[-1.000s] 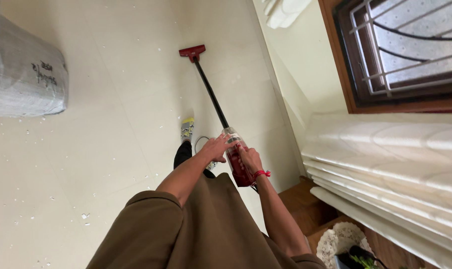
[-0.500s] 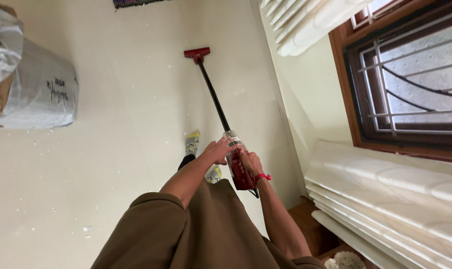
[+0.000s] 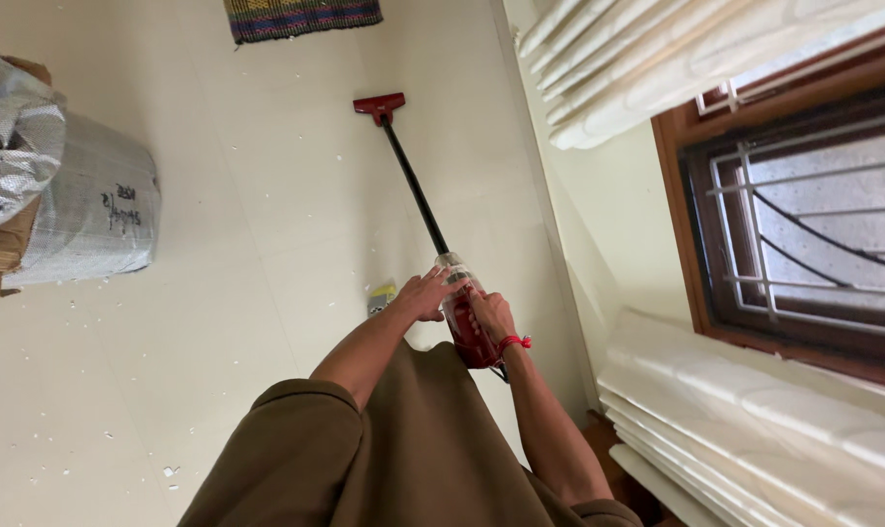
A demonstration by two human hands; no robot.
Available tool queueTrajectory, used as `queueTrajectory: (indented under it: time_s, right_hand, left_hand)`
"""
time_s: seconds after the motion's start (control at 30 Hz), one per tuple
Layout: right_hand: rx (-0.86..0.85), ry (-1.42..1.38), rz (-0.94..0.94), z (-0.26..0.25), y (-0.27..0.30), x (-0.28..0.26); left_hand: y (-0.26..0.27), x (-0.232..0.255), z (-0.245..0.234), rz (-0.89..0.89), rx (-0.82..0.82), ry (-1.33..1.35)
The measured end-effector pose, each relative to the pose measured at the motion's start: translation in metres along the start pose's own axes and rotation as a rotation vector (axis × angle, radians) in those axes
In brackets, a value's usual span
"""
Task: The person vacuums the floor, moving around a table and television stand, and switches the vacuum head.
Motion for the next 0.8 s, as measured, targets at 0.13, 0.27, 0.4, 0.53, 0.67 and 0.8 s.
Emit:
queueTrajectory:
  time_s: [0.13,0.27,0.4,0.53,0.67,0.8]
  right_hand:
    - [-0.014,-0.014,0.01,0.008,-0.017,-0.028]
    - [-0.049,0.012,0.041,0.012,-0.026,-0.038]
    - [-0.04,0.019,0.054,0.017,-0.021,-0.033]
    - [-0.036,0.046,0.066,0.015,0.0,-0.021]
    - [-0.031,-0.02,0.073,0.013,0.024,0.01]
    - [-0.04,-0.036,0.053,0.01,0.056,0.042]
  left_hand:
    - [-0.014,-0.018,-0.014,-0.018,0.02,-0.016]
    - [-0.025,-0.03,-0.023,-0.053,-0.002,-0.031]
    - [-0.02,-0.029,-0.014,-0.033,0.035,-0.022]
    - [-0.007,-0.018,-0.003,-0.037,-0.015,-0.054]
    - [0.013,0.0,0.019,-0.016,0.005,-0.04]
    - [0.036,0.024,0.054,0.007,0.017,-0.091]
Point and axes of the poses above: each hand's wrist, its own y-axis away from the middle knuckle, its own z-axis out of the palm, x = y × z, the point moved 5 cm from there along -y, towards the middle knuckle, and after that the axes turned 11 degrees about -z, right-handed, at the moved point
